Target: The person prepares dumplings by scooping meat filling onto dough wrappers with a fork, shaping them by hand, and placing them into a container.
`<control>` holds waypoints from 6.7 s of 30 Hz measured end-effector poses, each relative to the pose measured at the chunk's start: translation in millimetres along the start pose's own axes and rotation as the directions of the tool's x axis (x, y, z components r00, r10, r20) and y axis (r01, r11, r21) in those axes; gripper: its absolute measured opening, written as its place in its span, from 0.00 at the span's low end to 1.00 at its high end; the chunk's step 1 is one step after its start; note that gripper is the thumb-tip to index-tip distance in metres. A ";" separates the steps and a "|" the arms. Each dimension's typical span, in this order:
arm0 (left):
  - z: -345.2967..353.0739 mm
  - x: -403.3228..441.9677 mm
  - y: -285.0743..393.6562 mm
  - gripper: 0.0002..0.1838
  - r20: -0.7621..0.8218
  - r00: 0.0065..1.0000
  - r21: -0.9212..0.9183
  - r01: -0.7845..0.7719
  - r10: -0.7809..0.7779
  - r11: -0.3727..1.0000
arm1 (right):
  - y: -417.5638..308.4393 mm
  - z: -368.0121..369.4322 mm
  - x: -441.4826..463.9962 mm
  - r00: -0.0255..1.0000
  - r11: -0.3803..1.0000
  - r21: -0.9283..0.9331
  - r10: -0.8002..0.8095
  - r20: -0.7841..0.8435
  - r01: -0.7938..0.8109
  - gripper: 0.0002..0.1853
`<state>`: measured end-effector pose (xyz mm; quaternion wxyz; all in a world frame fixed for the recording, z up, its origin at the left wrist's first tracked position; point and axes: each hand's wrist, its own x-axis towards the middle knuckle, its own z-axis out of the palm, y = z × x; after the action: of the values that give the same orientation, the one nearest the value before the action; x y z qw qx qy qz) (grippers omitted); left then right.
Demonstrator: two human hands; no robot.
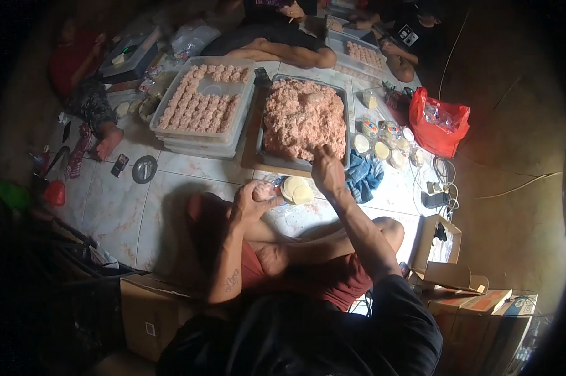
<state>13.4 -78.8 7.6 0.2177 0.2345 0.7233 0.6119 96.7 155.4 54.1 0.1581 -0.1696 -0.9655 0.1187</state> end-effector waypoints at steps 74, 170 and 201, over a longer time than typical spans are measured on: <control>-8.0 82.7 -99.9 0.26 0.298 0.952 0.717 -0.272 0.071 0.642 | 83.1 20.6 -115.0 0.929 0.728 0.626 0.369 -0.014 -0.280 0.06; 46.1 35.2 30.0 0.54 0.614 0.789 -0.741 0.562 0.032 0.368 | -7.4 -31.8 -71.9 0.969 0.936 0.271 -0.185 -0.165 0.225 0.18; 50.4 45.3 49.6 0.59 0.772 0.635 -0.586 0.723 -0.019 0.365 | 19.9 -84.1 -19.2 0.857 0.829 0.324 -0.507 0.089 0.456 0.10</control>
<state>11.3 -4.9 47.5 0.6851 0.0994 0.2146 0.6890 148.7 181.3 120.9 0.1225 0.1160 -0.9585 0.2296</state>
